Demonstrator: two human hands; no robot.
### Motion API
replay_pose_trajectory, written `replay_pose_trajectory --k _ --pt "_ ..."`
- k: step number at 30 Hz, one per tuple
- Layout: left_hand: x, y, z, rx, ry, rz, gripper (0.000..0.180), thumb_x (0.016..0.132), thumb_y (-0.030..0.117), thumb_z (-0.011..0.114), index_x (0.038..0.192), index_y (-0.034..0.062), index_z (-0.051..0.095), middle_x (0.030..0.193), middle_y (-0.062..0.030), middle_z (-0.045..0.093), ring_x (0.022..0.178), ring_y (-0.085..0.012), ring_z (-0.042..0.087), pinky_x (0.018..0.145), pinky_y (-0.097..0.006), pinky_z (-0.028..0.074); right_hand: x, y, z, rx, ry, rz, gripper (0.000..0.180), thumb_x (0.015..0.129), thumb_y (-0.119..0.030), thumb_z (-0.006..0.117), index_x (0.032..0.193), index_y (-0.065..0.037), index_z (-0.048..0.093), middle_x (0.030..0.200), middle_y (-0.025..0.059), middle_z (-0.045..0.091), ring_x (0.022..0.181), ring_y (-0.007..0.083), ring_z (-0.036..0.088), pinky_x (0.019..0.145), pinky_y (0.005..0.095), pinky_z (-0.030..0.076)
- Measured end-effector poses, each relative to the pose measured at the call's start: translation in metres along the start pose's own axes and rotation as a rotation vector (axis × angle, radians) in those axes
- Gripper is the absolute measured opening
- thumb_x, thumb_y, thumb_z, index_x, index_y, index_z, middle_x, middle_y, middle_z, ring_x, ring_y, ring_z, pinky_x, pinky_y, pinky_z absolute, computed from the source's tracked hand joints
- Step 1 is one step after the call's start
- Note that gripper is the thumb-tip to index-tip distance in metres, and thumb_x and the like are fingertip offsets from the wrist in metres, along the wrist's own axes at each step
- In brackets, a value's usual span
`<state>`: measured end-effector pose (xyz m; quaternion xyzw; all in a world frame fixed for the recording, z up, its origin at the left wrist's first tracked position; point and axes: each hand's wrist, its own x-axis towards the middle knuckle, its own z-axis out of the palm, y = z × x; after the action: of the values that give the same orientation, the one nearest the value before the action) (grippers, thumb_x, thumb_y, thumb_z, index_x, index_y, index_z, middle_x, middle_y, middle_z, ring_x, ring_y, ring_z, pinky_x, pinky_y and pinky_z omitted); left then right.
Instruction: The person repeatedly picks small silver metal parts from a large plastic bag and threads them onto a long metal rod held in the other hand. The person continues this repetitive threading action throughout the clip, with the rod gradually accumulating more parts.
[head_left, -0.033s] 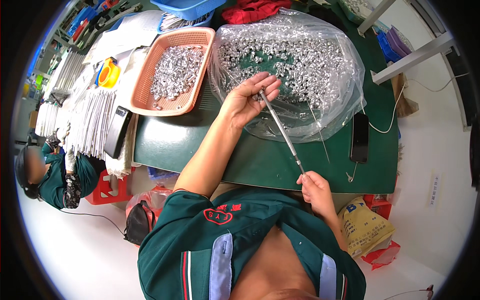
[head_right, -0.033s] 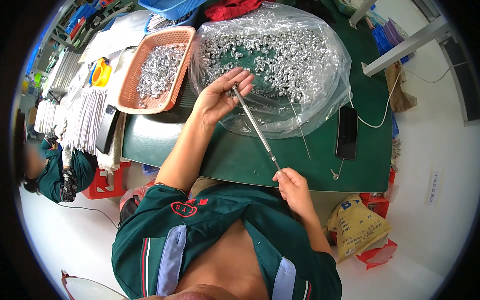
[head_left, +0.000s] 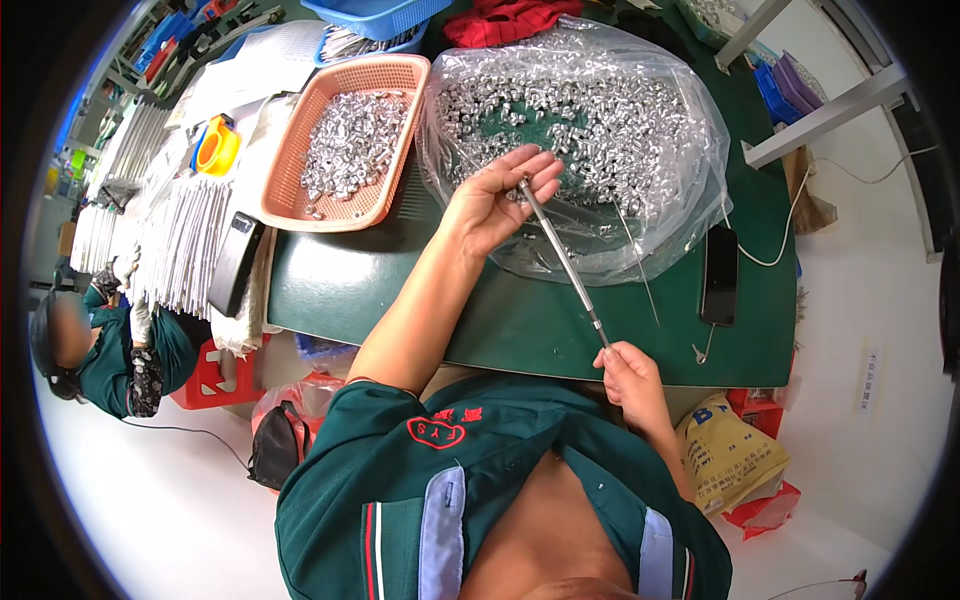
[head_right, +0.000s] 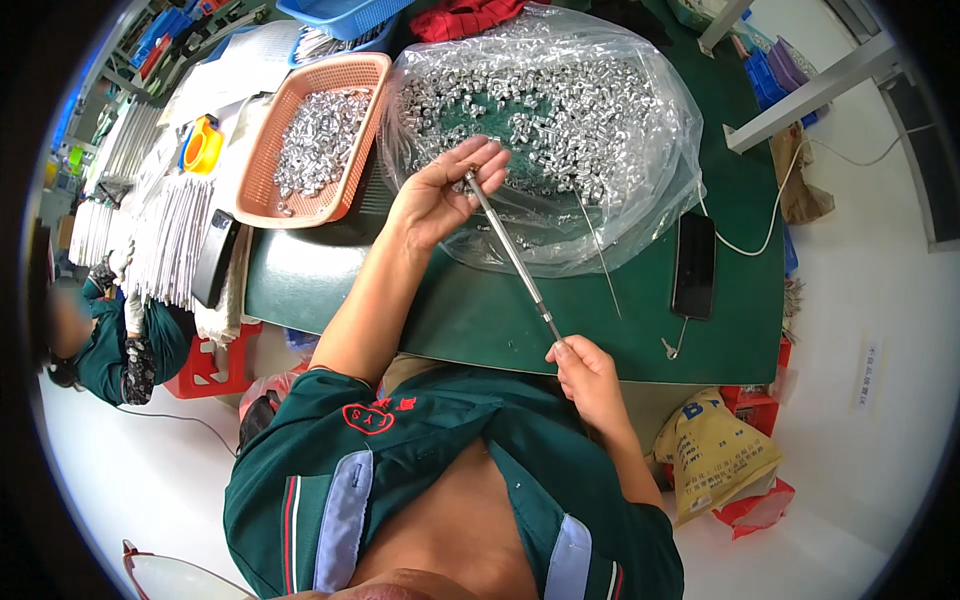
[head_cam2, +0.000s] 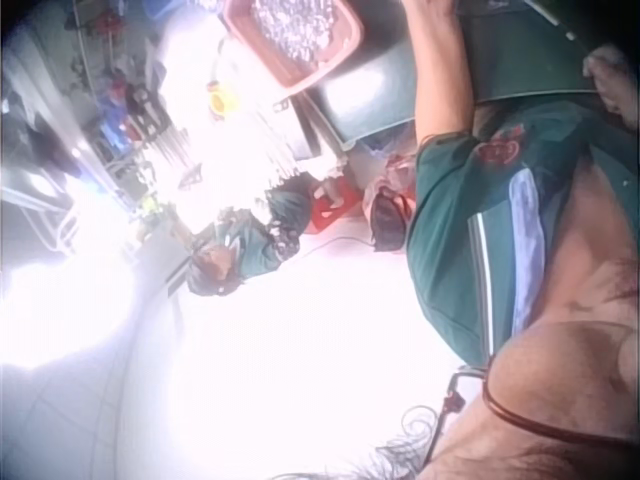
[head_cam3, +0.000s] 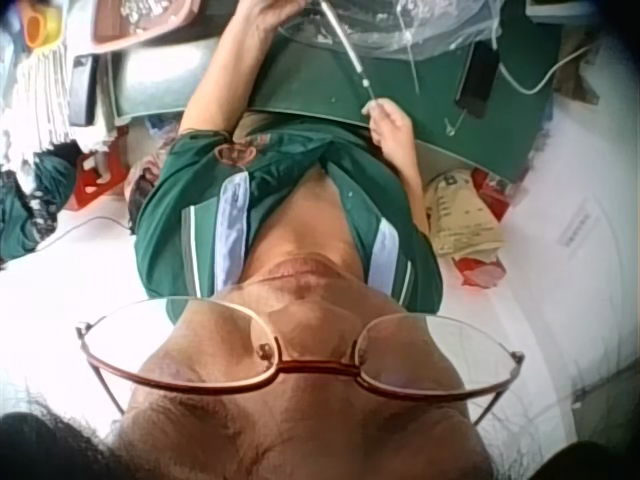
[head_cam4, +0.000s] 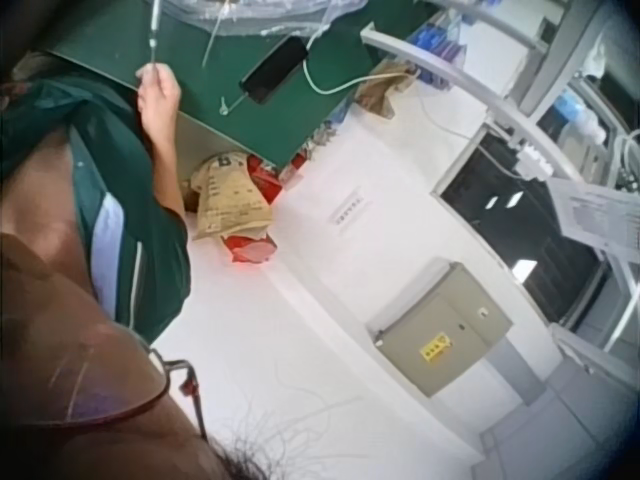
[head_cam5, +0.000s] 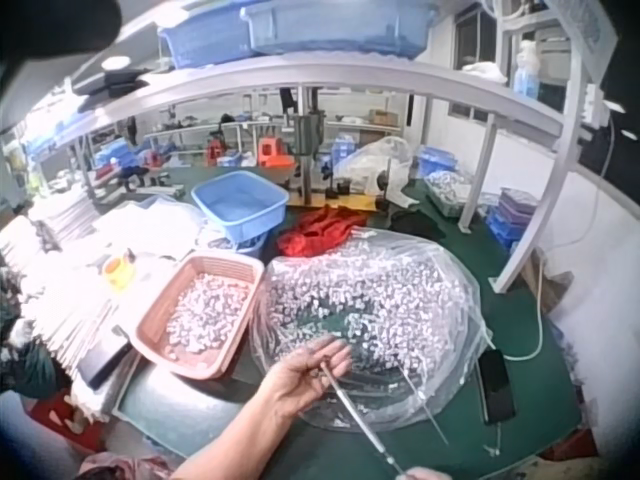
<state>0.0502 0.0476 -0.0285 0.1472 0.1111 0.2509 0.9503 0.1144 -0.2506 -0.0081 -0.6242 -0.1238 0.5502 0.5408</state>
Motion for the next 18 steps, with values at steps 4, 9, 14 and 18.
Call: replay_pose_trajectory --k 4,9,14,18 --pt "0.001 -0.006 -0.005 -0.039 -0.030 -0.133 0.037 0.094 0.013 0.047 0.125 -0.0082 0.041 0.124 -0.0250 0.049 0.119 -0.0382 0.048 0.100 -0.048 0.043 0.001 0.000 0.001 -0.007 0.014 -0.009 0.022 0.097 -0.019 0.047 0.085 -0.002 0.054 0.056 -0.0077 0.033 0.046 0.0002 0.026 0.040 0.0177 0.021" --pt "0.002 -0.009 -0.007 -0.060 -0.019 -0.190 0.043 0.095 0.025 0.047 0.122 -0.0082 0.045 0.124 -0.0245 0.049 0.118 -0.0389 0.048 0.101 -0.049 0.041 0.002 -0.002 0.002 0.053 -0.001 0.004 0.021 0.097 -0.019 0.047 0.086 -0.002 0.054 0.056 -0.0082 0.031 0.046 0.0000 0.025 0.040 0.0179 0.020" --pt "-0.002 0.000 0.002 -0.077 0.013 -0.108 0.049 0.097 0.033 0.041 0.121 -0.0092 0.044 0.126 -0.0261 0.048 0.122 -0.0402 0.043 0.104 -0.051 0.037 0.001 -0.001 -0.001 0.081 0.008 -0.011 0.021 0.096 -0.018 0.047 0.085 -0.002 0.054 0.056 -0.0083 0.031 0.046 0.0000 0.025 0.041 0.0180 0.019" --pt "-0.003 0.011 0.002 -0.119 -0.012 -0.037 0.047 0.097 0.028 0.042 0.124 -0.0104 0.041 0.129 -0.0271 0.045 0.126 -0.0403 0.039 0.105 -0.051 0.036 -0.006 -0.001 -0.007 0.024 0.005 -0.006 0.020 0.096 -0.017 0.048 0.085 -0.002 0.054 0.057 -0.0083 0.032 0.046 -0.0001 0.026 0.041 0.0180 0.019"
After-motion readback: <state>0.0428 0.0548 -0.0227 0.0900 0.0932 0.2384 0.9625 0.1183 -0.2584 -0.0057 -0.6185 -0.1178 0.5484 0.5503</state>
